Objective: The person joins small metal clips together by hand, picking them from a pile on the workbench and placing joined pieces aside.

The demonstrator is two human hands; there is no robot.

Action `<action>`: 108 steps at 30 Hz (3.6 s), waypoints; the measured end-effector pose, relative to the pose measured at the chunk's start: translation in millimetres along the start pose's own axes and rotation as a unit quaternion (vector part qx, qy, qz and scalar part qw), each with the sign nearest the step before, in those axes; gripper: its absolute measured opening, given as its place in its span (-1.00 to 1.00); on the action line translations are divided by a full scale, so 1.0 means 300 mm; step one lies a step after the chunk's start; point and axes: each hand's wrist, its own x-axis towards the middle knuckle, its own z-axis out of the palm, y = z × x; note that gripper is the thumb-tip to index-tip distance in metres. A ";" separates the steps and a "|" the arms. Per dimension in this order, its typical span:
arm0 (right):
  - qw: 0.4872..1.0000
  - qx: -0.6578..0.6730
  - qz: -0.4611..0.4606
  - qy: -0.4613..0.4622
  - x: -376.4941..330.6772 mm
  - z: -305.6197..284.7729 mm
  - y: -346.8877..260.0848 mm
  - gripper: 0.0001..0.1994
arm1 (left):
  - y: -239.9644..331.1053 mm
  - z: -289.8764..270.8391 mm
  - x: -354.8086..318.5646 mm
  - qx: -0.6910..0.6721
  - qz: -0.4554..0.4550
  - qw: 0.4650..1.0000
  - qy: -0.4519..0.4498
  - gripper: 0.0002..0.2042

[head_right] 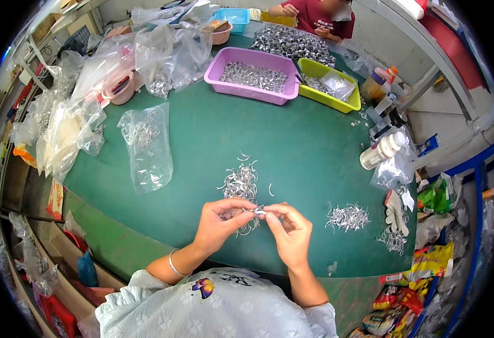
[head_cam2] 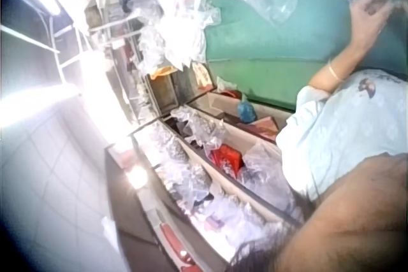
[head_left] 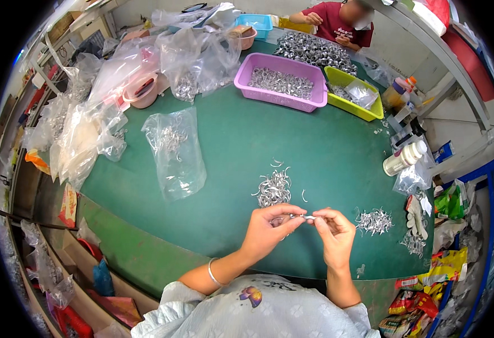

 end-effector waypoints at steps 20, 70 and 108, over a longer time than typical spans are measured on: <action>0.988 -0.085 -0.128 0.019 -0.034 0.010 -0.042 -0.91 | 0.045 0.016 -0.034 -0.142 -0.097 0.984 -0.055 -0.89; 0.857 -0.503 -0.068 -0.093 0.070 -0.110 0.348 -0.85 | -0.018 -0.127 0.742 -0.157 -0.097 0.982 0.051 -0.77; 0.998 -0.015 0.003 0.057 -0.077 -0.002 -0.005 -0.82 | -0.030 -0.010 -0.054 -0.132 -0.157 0.978 -0.047 -0.88</action>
